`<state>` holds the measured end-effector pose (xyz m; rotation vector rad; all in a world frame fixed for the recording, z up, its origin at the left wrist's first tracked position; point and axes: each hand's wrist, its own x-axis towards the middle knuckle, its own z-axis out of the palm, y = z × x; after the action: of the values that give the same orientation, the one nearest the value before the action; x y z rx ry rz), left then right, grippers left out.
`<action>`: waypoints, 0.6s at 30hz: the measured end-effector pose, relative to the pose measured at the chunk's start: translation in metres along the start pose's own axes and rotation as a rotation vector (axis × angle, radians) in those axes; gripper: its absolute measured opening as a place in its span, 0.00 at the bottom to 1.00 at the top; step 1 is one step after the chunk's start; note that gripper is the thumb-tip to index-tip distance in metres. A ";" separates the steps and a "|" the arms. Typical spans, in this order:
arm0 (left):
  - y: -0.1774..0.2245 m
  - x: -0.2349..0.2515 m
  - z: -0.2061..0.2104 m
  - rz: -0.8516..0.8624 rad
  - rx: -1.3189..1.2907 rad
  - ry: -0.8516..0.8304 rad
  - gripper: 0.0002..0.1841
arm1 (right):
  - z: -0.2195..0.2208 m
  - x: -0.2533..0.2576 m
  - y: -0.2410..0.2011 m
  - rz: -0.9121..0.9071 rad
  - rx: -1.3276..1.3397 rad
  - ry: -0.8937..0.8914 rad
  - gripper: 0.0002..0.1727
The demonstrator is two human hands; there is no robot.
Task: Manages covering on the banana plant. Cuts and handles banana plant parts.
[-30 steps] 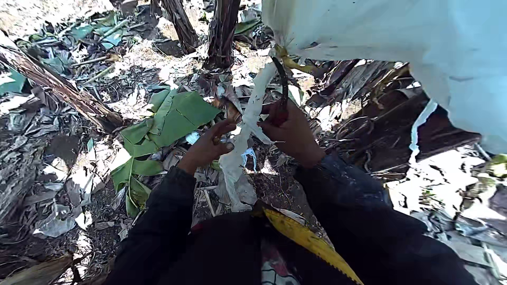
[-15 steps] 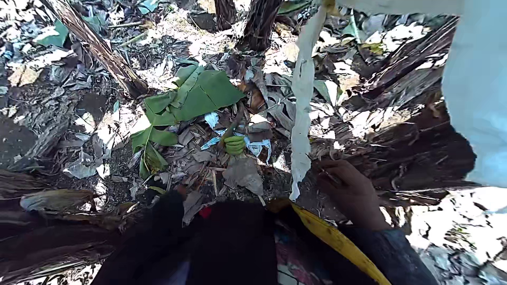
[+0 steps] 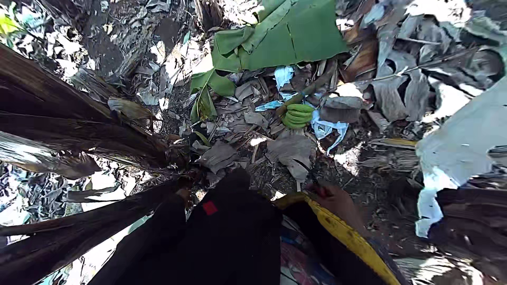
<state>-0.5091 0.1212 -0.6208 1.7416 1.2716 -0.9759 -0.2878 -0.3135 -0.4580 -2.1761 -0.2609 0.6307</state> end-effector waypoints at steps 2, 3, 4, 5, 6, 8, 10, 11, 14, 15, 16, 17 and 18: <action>0.003 0.004 -0.008 0.018 -0.087 0.047 0.25 | 0.012 0.033 -0.015 -0.102 0.374 0.002 0.12; 0.001 0.010 -0.015 0.026 -0.082 0.078 0.25 | 0.017 0.053 -0.025 -0.094 0.527 -0.041 0.12; 0.000 0.020 -0.022 0.035 -0.054 0.102 0.26 | 0.020 0.073 -0.036 -0.059 0.623 -0.109 0.14; 0.005 0.030 -0.027 0.045 -0.022 0.108 0.26 | 0.019 0.094 -0.043 -0.024 0.648 -0.174 0.18; 0.015 0.039 -0.032 0.056 0.032 0.103 0.26 | 0.019 0.115 -0.046 -0.006 0.619 -0.225 0.24; 0.033 0.057 -0.042 0.079 0.299 0.041 0.26 | 0.021 0.153 -0.041 0.037 0.530 -0.278 0.34; 0.038 0.080 -0.053 0.075 0.423 0.030 0.24 | 0.029 0.185 -0.045 0.126 0.488 -0.287 0.39; 0.047 0.094 -0.063 0.082 0.461 0.041 0.23 | 0.034 0.207 -0.059 0.165 0.480 -0.248 0.40; 0.093 0.132 -0.106 0.024 0.229 0.109 0.24 | 0.047 0.270 -0.107 0.214 0.606 -0.095 0.42; 0.109 0.144 -0.118 0.029 0.167 0.110 0.24 | 0.050 0.289 -0.121 0.211 0.667 -0.069 0.42; 0.125 0.154 -0.130 0.052 0.080 0.133 0.24 | 0.051 0.308 -0.133 0.202 0.731 -0.049 0.42; 0.144 0.157 -0.144 0.081 -0.056 0.172 0.24 | 0.052 0.326 -0.145 0.179 0.800 -0.037 0.42; 0.165 0.159 -0.159 0.129 -0.172 0.206 0.24 | 0.053 0.343 -0.155 0.140 0.866 -0.043 0.39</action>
<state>-0.2930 0.2892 -0.6731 1.7974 1.3115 -0.6079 -0.0190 -0.0462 -0.4854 -1.3510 0.1361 0.7008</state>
